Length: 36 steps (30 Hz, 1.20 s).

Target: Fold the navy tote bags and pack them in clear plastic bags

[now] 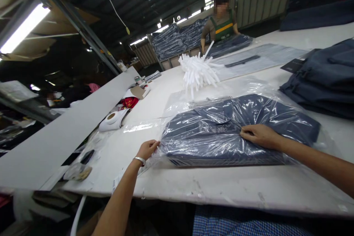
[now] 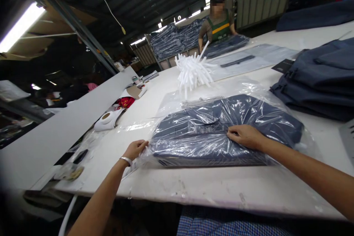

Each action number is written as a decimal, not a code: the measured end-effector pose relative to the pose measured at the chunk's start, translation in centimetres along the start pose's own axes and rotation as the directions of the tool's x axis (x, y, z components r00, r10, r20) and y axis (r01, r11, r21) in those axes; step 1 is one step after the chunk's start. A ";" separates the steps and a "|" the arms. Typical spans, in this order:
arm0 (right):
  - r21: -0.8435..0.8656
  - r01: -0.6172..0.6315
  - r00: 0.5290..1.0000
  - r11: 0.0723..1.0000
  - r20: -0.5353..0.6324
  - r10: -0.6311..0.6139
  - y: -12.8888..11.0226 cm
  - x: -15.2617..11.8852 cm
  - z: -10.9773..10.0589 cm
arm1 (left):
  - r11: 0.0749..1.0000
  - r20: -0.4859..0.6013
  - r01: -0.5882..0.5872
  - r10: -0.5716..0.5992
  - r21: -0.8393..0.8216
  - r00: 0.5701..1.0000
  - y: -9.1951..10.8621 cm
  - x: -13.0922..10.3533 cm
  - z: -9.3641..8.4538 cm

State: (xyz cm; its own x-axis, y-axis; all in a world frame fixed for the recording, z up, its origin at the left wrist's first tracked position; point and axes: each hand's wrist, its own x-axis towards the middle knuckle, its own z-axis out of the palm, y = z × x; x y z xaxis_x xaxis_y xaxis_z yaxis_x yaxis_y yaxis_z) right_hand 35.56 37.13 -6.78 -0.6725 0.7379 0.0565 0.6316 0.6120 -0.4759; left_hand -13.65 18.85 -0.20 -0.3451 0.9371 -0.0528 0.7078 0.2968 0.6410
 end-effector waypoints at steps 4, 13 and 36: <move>-0.012 -0.010 1.000 1.000 0.023 0.010 -0.2 0.1 -0.2 | 0.998 -0.107 -0.056 0.057 0.009 0.993 2.2 -1.5 -2.2; -0.009 -0.016 1.000 1.000 0.025 0.016 -0.4 0.0 -0.4 | 0.764 0.010 -0.537 0.572 0.358 0.820 8.8 -3.5 8.3; 0.138 -0.108 0.976 0.984 -0.175 0.132 -3.2 -7.2 -8.4 | 0.780 0.267 -0.460 0.378 0.424 0.886 1.8 1.9 10.2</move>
State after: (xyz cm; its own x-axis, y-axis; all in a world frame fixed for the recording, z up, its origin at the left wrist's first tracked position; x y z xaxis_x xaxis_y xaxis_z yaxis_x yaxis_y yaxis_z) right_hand 41.64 32.30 1.74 -0.5055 0.8504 0.1458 0.6413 0.4834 -0.5958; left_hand -6.74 23.06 -7.02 0.1264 0.9919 -0.0091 0.9723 -0.1221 0.1995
